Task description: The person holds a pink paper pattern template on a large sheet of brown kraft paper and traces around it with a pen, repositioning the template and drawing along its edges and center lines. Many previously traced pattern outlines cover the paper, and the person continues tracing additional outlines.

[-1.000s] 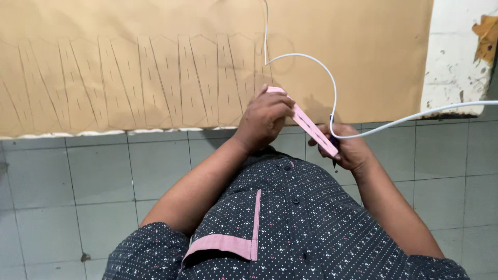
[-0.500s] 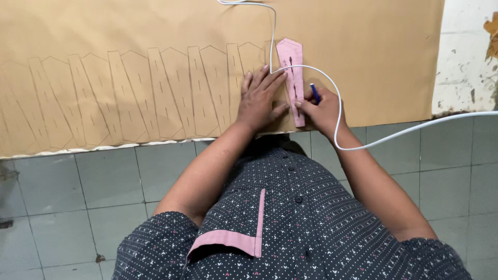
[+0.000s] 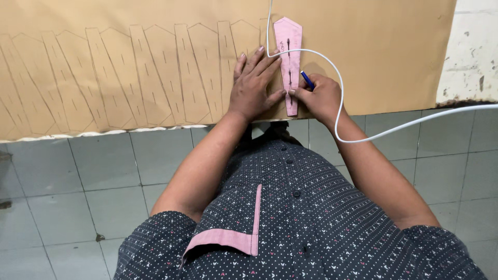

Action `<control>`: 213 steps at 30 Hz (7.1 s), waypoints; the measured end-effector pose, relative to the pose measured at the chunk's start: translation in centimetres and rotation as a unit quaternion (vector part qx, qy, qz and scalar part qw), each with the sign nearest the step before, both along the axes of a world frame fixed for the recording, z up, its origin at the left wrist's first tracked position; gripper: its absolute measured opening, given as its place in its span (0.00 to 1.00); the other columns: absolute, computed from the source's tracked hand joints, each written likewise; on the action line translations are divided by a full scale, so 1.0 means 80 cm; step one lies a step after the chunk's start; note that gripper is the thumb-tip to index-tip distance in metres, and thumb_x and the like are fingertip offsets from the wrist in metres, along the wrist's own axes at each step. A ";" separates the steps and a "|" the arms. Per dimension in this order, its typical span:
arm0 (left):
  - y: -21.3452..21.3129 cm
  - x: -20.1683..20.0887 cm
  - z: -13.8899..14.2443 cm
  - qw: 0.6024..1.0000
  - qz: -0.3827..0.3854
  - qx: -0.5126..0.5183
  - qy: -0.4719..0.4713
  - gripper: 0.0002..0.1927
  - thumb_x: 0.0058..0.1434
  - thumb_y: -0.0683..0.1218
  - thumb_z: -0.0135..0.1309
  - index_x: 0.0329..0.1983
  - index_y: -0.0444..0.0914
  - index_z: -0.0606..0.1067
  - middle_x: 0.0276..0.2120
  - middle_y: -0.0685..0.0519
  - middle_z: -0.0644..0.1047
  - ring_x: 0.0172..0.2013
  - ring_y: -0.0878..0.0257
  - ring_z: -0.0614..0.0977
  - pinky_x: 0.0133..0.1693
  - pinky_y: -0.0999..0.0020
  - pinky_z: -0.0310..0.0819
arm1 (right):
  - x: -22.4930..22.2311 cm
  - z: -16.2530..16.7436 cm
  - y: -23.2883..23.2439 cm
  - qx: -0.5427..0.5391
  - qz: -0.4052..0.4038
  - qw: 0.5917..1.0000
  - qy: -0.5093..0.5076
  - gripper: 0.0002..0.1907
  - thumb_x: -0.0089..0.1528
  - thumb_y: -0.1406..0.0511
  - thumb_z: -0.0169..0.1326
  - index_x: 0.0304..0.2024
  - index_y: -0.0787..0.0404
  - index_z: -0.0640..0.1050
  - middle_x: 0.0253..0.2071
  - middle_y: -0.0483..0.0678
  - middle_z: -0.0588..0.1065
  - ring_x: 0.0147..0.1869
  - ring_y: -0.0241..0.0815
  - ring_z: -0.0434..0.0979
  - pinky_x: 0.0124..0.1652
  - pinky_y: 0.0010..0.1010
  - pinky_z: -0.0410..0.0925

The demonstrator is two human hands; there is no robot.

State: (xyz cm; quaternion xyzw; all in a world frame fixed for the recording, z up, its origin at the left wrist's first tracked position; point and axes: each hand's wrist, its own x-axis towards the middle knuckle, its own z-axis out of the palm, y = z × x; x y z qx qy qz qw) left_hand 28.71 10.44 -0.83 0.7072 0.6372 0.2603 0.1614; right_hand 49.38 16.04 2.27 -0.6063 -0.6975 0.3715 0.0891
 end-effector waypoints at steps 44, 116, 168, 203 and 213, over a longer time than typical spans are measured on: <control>-0.003 0.000 0.002 0.999 -0.010 0.025 0.017 0.28 0.59 0.61 0.63 0.61 0.49 0.77 0.70 0.56 0.66 0.73 0.56 0.58 0.73 0.48 0.39 | -0.004 0.005 0.004 0.039 0.060 0.994 -0.083 0.22 0.56 0.53 0.70 0.31 0.64 0.78 0.28 0.57 0.78 0.32 0.54 0.80 0.35 0.42 0.71; 0.001 0.070 0.042 0.991 -0.050 -0.017 0.126 0.16 0.60 0.45 0.47 0.44 0.32 0.79 0.55 0.41 0.71 0.64 0.45 0.70 0.64 0.33 0.56 | -0.045 0.056 0.134 0.305 0.199 0.926 0.100 0.07 0.74 0.67 0.60 0.44 0.67 0.80 0.40 0.55 0.78 0.40 0.51 0.80 0.41 0.36 0.72; 0.034 0.008 0.033 0.998 -0.045 -0.043 -0.018 0.10 0.66 0.48 0.51 0.47 0.43 0.78 0.60 0.59 0.75 0.57 0.64 0.75 0.59 0.51 0.58 | -0.010 0.087 -0.019 0.204 0.145 0.958 0.141 0.05 0.70 0.68 0.58 0.44 0.65 0.79 0.38 0.53 0.77 0.37 0.47 0.79 0.39 0.34 0.72; 0.018 0.012 0.027 1.000 -0.008 -0.008 0.017 0.12 0.58 0.52 0.62 0.42 0.45 0.76 0.65 0.55 0.70 0.68 0.55 0.66 0.66 0.33 0.47 | 0.000 0.079 -0.015 0.199 0.119 0.962 0.144 0.06 0.69 0.69 0.59 0.47 0.66 0.80 0.42 0.55 0.78 0.41 0.48 0.80 0.42 0.34 0.72; 0.019 0.013 0.027 1.000 -0.005 -0.017 0.015 0.12 0.58 0.52 0.62 0.41 0.46 0.76 0.66 0.56 0.69 0.69 0.55 0.66 0.66 0.33 0.46 | -0.002 0.089 -0.027 0.230 0.173 0.952 0.103 0.04 0.67 0.69 0.60 0.42 0.66 0.80 0.38 0.55 0.78 0.39 0.49 0.80 0.40 0.36 0.72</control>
